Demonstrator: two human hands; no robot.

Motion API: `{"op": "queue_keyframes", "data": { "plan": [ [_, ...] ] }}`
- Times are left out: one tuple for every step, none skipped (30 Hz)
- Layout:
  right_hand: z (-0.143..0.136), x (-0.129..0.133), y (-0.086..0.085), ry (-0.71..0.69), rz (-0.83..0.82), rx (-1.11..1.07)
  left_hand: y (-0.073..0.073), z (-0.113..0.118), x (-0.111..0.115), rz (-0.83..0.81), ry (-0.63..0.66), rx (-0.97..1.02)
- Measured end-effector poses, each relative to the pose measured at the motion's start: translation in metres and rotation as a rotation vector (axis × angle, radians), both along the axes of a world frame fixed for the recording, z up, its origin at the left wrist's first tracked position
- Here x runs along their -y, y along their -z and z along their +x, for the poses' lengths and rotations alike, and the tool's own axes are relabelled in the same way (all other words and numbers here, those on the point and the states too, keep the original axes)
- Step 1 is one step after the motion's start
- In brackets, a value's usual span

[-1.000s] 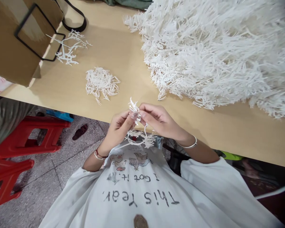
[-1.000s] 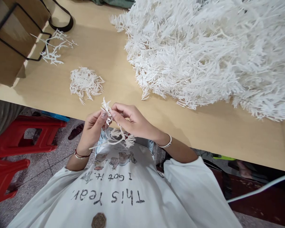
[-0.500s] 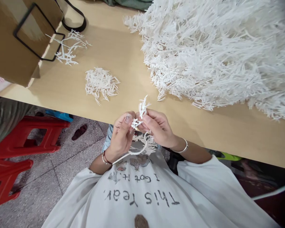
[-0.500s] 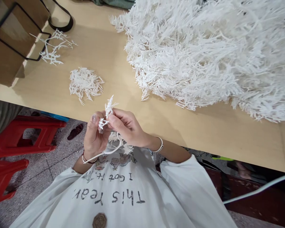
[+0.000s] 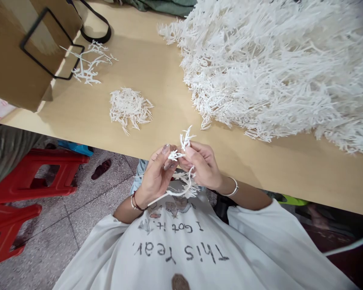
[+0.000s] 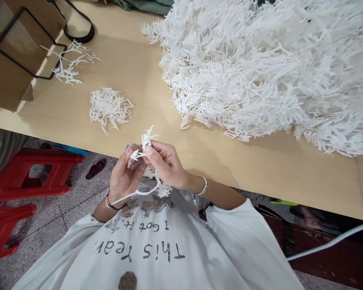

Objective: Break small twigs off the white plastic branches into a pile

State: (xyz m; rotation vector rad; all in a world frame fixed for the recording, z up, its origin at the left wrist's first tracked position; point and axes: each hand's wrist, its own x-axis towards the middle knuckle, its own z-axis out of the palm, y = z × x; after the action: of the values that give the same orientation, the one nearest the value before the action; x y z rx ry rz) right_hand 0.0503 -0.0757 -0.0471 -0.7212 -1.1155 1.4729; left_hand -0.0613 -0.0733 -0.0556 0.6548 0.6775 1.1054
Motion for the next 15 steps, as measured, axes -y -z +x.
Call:
{"op": "queue_keyframes", "data": {
  "plan": [
    [-0.001, 0.001, 0.0, 0.021, -0.005, 0.001, -0.001, 0.0, -0.001, 0.004, 0.003, -0.012],
    [-0.002, 0.001, 0.0, 0.042, -0.003, -0.011, -0.002, 0.0, -0.002, 0.014, 0.0, -0.024],
    [-0.002, 0.001, 0.0, 0.06, -0.003, -0.033, -0.004, -0.001, -0.003, 0.031, -0.003, -0.03],
    [-0.003, 0.0, -0.002, 0.077, -0.008, -0.062, -0.007, -0.001, -0.004, 0.049, -0.01, -0.03],
    [-0.004, -0.001, -0.003, 0.092, -0.015, -0.092, -0.01, -0.002, -0.004, 0.071, -0.019, -0.027],
    [-0.005, -0.003, -0.005, 0.101, -0.021, -0.118, -0.013, -0.002, -0.003, 0.102, -0.033, -0.023],
    [-0.006, -0.004, -0.006, 0.106, -0.026, -0.133, -0.017, -0.002, -0.001, 0.142, -0.052, -0.021],
    [-0.008, -0.005, -0.006, 0.109, -0.028, -0.134, -0.019, -0.003, 0.001, 0.193, -0.072, -0.026],
    [-0.009, -0.006, -0.006, 0.109, -0.02, -0.124, -0.021, -0.003, 0.003, 0.245, -0.095, -0.04],
    [-0.01, -0.007, -0.005, 0.108, 0.005, -0.116, -0.022, -0.004, 0.004, 0.299, -0.125, -0.065],
    [-0.011, -0.007, -0.003, 0.107, 0.036, -0.107, -0.022, -0.006, 0.003, 0.353, -0.157, -0.101],
    [-0.011, -0.006, -0.001, 0.109, 0.073, -0.098, -0.02, -0.009, 0.001, 0.394, -0.199, -0.153],
    [-0.01, -0.005, 0.0, 0.109, 0.114, -0.087, -0.017, -0.013, -0.003, 0.427, -0.252, -0.221],
    [-0.009, -0.004, 0.002, 0.111, 0.151, -0.071, -0.014, -0.018, -0.01, 0.454, -0.317, -0.301],
    [-0.007, -0.003, 0.003, 0.112, 0.177, -0.048, -0.01, -0.024, -0.018, 0.467, -0.381, -0.389]
  ]
}}
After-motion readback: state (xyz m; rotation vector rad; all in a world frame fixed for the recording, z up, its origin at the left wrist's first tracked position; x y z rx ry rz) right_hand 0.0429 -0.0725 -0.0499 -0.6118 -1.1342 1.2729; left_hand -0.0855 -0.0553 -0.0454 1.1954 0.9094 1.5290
